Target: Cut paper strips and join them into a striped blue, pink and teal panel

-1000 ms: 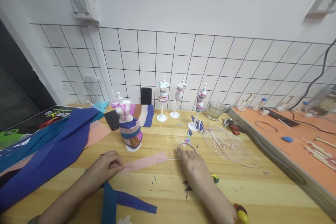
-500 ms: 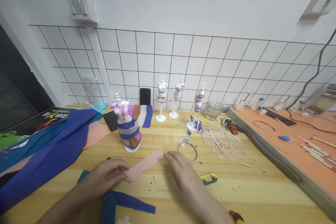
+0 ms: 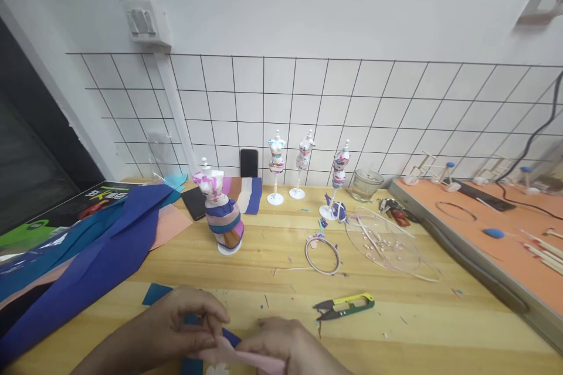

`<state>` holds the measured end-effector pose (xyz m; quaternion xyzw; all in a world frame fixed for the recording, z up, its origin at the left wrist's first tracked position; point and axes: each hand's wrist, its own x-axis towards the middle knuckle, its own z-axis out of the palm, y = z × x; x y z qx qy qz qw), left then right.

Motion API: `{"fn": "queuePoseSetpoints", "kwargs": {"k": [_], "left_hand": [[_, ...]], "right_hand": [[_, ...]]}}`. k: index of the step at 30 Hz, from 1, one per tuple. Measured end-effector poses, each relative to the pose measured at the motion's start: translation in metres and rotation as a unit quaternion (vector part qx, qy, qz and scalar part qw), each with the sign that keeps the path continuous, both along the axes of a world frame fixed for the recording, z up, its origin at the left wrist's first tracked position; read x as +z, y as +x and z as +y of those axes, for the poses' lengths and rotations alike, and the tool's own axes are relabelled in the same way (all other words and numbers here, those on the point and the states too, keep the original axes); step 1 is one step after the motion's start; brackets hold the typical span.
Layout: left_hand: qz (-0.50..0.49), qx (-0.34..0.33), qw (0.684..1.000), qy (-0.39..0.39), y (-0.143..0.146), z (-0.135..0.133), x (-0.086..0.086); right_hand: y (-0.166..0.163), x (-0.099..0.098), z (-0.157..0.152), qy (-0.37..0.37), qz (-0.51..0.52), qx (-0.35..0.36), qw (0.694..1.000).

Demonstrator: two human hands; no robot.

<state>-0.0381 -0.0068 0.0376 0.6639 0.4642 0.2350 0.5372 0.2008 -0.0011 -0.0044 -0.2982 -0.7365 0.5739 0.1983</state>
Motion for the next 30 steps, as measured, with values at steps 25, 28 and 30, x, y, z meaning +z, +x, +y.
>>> {"fn": "queuePoseSetpoints", "kwargs": {"k": [25,28,30], "left_hand": [[-0.007,0.114,0.992,0.053,-0.028,0.033,-0.047],[0.044,0.131,0.987,0.082,-0.03,0.035,-0.051],[0.073,0.15,0.981,0.1,-0.032,0.037,-0.053]], "right_hand": [[0.036,-0.012,0.04,0.504,-0.186,-0.06,0.841],[0.031,-0.016,0.036,0.492,-0.201,-0.053,0.845],[0.026,-0.018,0.032,0.488,-0.205,-0.05,0.847]]}}
